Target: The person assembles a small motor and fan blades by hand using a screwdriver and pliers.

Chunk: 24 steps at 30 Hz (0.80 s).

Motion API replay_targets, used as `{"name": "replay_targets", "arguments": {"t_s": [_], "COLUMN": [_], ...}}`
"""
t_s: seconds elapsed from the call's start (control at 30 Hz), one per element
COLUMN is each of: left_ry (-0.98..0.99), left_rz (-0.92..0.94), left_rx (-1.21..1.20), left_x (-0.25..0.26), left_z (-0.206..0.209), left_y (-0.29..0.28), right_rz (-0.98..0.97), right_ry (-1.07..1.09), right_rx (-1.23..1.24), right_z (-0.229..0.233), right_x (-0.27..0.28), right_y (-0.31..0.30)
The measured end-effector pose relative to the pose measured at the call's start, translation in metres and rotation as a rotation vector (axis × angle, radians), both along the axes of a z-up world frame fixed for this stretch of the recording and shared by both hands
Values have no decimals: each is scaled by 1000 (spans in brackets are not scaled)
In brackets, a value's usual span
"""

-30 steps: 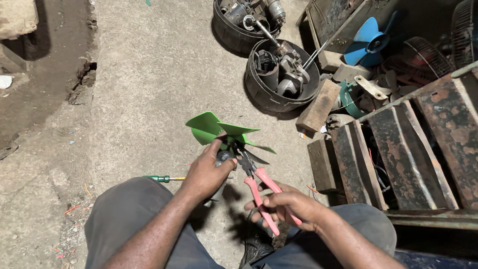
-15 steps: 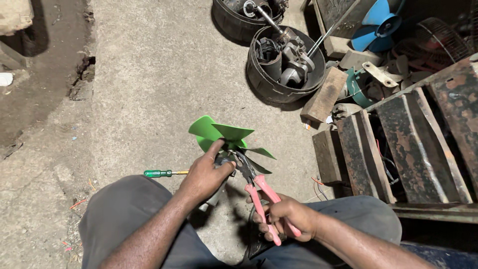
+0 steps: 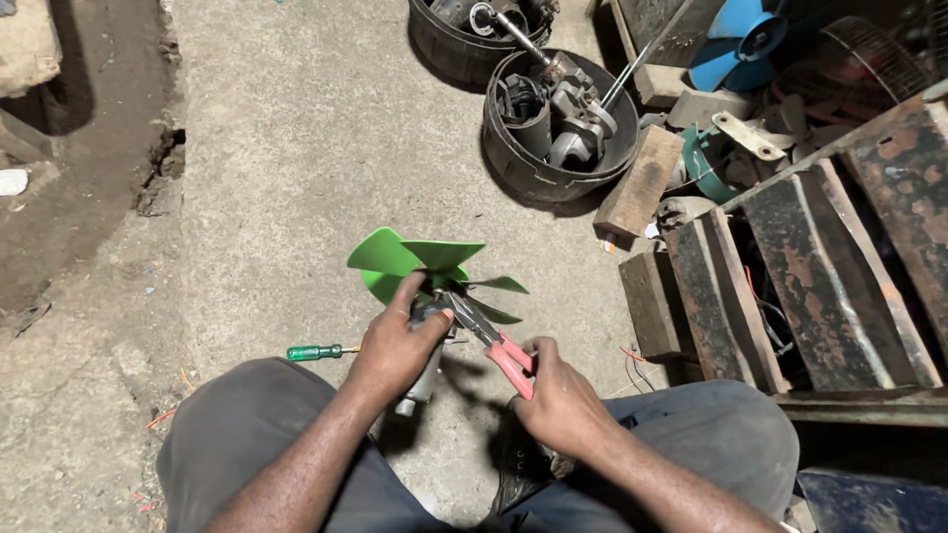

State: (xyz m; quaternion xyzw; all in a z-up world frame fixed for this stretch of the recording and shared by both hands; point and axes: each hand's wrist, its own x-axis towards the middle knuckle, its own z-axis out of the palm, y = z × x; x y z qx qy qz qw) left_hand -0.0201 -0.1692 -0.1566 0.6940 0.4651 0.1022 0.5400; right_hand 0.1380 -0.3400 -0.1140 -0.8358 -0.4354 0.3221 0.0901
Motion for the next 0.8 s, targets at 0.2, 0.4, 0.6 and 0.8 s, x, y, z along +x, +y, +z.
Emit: {"name": "replay_targets", "arguments": {"t_s": [0.2, 0.4, 0.6, 0.8], "left_ry": [-191, -246, -524, -526], "left_rz": [58, 111, 135, 103], "left_rx": [-87, -129, -410, -293], "left_x": [5, 7, 8, 10], "left_z": [-9, -13, -11, 4], "left_y": [-2, -9, -7, -9], "right_rz": [-42, -72, -51, -34], "right_ry": [183, 166, 61, 67], "right_rx": [82, 106, 293, 291], "right_z": [-27, -46, -53, -54], "right_x": [-7, -33, -44, -43], "right_y": [-13, -10, -7, -12]}}
